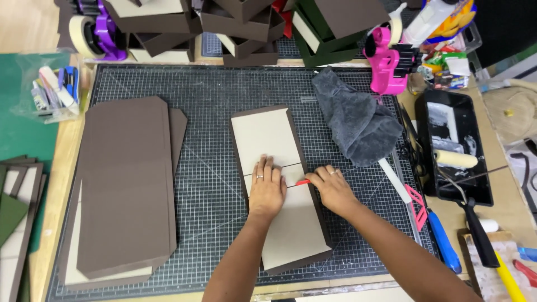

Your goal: The person assembles cardboard boxes by folding green and brown panels, applying glue with a roller, and pressing the pieces together using a small red plastic tool.

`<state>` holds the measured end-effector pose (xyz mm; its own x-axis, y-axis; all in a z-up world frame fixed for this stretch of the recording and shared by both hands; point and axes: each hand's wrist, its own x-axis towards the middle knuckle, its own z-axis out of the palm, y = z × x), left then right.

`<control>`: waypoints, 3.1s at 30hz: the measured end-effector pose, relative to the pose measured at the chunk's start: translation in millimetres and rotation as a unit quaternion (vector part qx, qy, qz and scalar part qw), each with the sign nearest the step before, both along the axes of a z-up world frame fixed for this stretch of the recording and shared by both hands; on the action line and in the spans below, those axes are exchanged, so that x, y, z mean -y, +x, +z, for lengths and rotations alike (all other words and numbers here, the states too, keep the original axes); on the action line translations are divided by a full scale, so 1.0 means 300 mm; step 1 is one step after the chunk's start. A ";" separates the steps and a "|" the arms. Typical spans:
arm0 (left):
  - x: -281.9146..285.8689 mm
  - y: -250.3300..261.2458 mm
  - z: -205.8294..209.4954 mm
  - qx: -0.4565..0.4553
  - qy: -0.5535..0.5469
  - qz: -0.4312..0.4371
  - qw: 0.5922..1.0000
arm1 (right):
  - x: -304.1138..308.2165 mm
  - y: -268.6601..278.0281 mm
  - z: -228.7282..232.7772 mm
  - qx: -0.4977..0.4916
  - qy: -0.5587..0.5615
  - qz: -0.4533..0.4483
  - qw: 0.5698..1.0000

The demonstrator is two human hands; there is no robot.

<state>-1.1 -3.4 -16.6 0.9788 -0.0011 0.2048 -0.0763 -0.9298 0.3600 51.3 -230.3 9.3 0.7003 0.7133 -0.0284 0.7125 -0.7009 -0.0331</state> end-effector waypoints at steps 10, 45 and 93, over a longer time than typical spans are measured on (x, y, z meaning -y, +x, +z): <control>0.003 -0.012 -0.020 0.059 -0.001 -0.005 0.998 | -0.023 -0.022 0.007 0.018 -0.016 -0.015 1.000; 0.000 -0.009 -0.041 0.055 0.005 -0.005 0.998 | -0.058 -0.315 -0.068 -0.003 -0.002 -0.117 0.993; -0.006 0.002 -0.037 0.045 0.002 -0.011 0.999 | 0.108 -0.171 -0.057 0.059 0.050 -0.012 0.997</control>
<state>-0.6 -1.7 -27.7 0.9564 -0.0237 0.2912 -0.1287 -0.9289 0.3471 0.1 -262.7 -7.7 0.7111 0.6915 0.1269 0.6989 -0.7149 -0.0206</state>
